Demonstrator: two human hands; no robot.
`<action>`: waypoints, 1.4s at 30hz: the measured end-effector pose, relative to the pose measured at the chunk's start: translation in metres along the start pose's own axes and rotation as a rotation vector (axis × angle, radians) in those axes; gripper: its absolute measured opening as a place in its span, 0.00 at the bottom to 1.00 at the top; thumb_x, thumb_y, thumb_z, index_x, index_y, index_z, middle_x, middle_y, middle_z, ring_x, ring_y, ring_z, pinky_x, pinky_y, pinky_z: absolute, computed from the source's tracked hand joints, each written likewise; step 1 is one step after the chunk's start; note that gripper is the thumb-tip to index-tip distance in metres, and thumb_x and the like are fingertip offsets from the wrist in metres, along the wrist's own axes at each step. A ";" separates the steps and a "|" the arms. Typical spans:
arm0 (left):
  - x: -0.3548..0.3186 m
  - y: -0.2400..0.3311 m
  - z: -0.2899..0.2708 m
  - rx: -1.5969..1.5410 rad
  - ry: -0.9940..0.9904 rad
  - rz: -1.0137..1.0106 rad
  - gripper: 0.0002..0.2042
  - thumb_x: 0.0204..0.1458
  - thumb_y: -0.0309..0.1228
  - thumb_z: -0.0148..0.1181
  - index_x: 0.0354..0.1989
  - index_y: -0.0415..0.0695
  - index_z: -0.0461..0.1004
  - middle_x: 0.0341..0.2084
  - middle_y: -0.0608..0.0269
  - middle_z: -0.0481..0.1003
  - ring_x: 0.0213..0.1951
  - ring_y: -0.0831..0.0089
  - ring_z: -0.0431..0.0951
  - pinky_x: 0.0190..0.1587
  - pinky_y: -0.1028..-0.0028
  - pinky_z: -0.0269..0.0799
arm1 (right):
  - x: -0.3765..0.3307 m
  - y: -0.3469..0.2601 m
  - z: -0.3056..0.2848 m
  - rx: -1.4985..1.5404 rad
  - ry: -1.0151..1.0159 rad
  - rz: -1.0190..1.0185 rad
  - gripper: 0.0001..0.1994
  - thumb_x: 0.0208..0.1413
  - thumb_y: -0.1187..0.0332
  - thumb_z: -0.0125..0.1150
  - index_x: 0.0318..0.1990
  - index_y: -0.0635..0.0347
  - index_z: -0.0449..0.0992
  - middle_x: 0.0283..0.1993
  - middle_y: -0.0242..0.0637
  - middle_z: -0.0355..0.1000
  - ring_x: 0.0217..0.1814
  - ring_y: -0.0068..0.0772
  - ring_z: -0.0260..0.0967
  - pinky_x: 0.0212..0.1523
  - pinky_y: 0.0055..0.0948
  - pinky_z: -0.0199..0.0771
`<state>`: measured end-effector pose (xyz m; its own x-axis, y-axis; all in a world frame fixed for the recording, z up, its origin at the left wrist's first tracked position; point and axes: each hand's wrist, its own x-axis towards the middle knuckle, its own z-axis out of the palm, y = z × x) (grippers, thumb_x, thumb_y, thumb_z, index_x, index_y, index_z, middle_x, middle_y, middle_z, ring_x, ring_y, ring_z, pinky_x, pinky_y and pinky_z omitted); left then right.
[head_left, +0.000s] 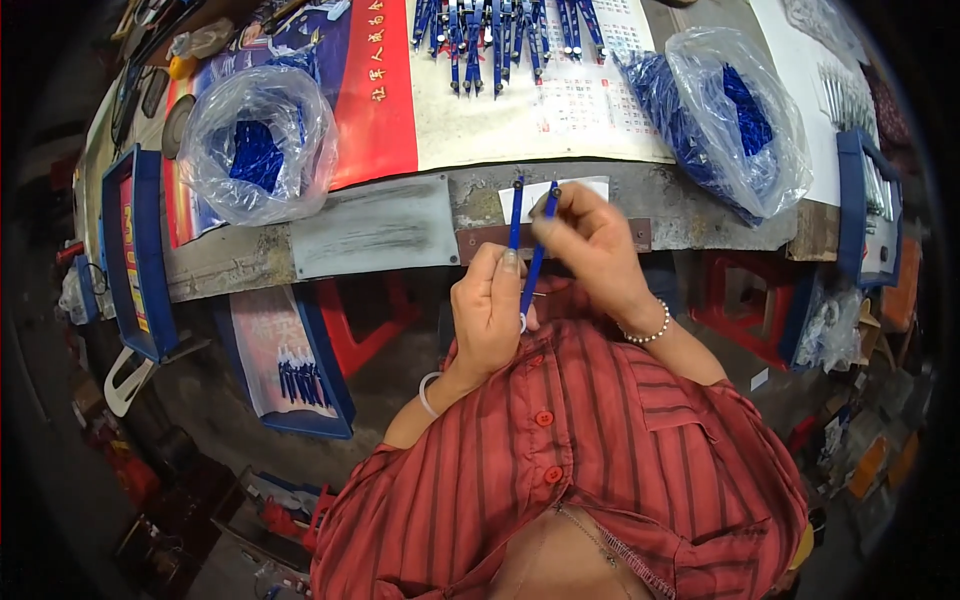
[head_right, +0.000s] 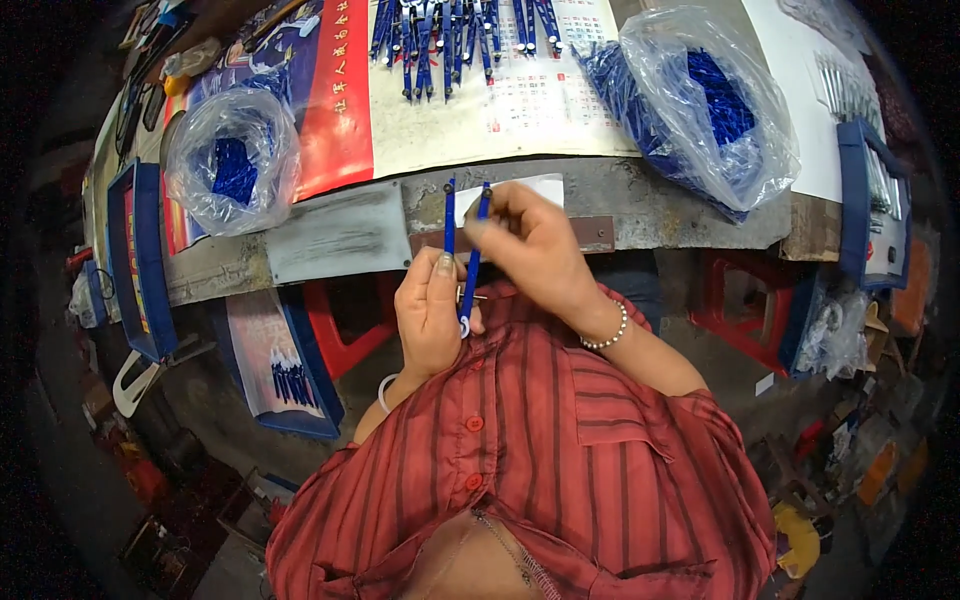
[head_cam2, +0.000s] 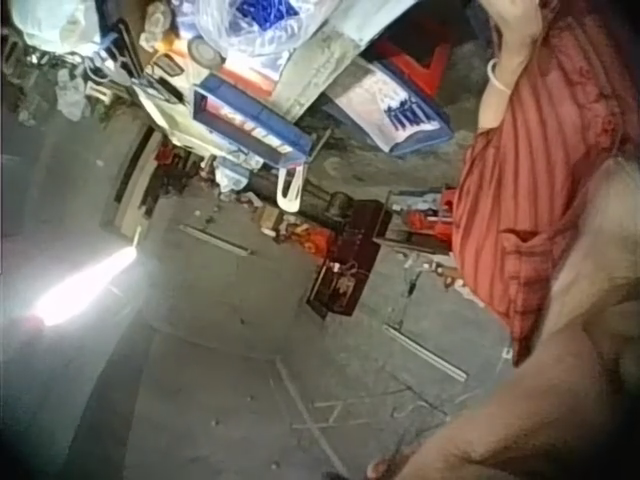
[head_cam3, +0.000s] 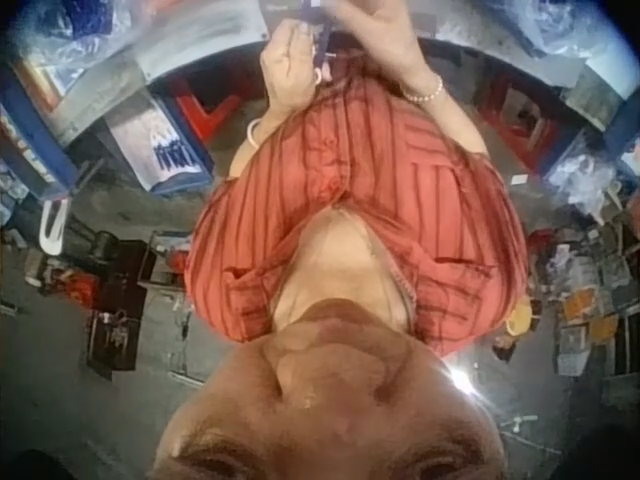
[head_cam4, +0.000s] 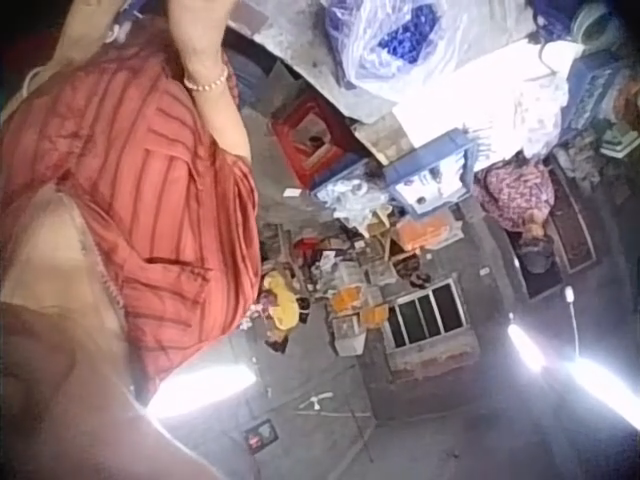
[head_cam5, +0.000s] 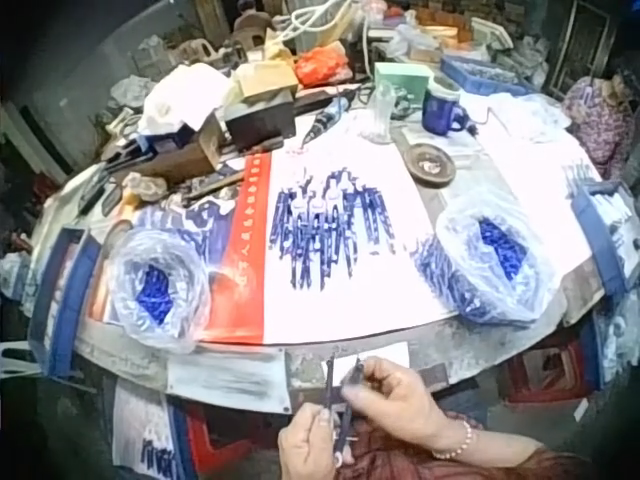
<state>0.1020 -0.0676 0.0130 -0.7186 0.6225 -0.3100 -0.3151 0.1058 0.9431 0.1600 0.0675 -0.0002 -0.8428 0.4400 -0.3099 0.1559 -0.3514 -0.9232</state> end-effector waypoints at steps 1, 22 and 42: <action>-0.001 0.000 0.001 -0.028 0.022 -0.002 0.11 0.62 0.30 0.42 0.29 0.38 0.66 0.13 0.68 0.67 0.13 0.84 0.68 0.16 0.82 0.61 | -0.006 0.000 0.001 -0.116 -0.064 0.004 0.06 0.54 0.74 0.59 0.38 0.64 0.71 0.31 0.26 0.67 0.31 0.12 0.61 0.30 0.14 0.64; 0.013 0.011 -0.005 -0.337 -0.223 -0.012 0.22 0.58 0.26 0.49 0.60 0.37 0.54 0.38 0.54 0.71 0.30 0.71 0.76 0.36 0.75 0.73 | 0.001 -0.030 0.004 0.040 -0.113 0.004 0.10 0.59 0.67 0.55 0.38 0.67 0.72 0.25 0.32 0.70 0.20 0.17 0.62 0.18 0.20 0.60; 0.017 -0.008 0.005 0.386 -0.094 0.533 0.28 0.53 0.16 0.47 0.64 0.37 0.52 0.52 0.46 0.69 0.47 0.60 0.75 0.48 0.72 0.68 | 0.003 -0.021 0.013 -0.783 0.185 -0.634 0.08 0.55 0.67 0.55 0.29 0.62 0.70 0.22 0.42 0.66 0.21 0.46 0.66 0.22 0.38 0.65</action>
<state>0.0956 -0.0540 0.0011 -0.6523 0.7294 0.2058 0.3256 0.0245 0.9452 0.1476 0.0649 0.0211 -0.8047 0.5013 0.3182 0.0578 0.5995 -0.7983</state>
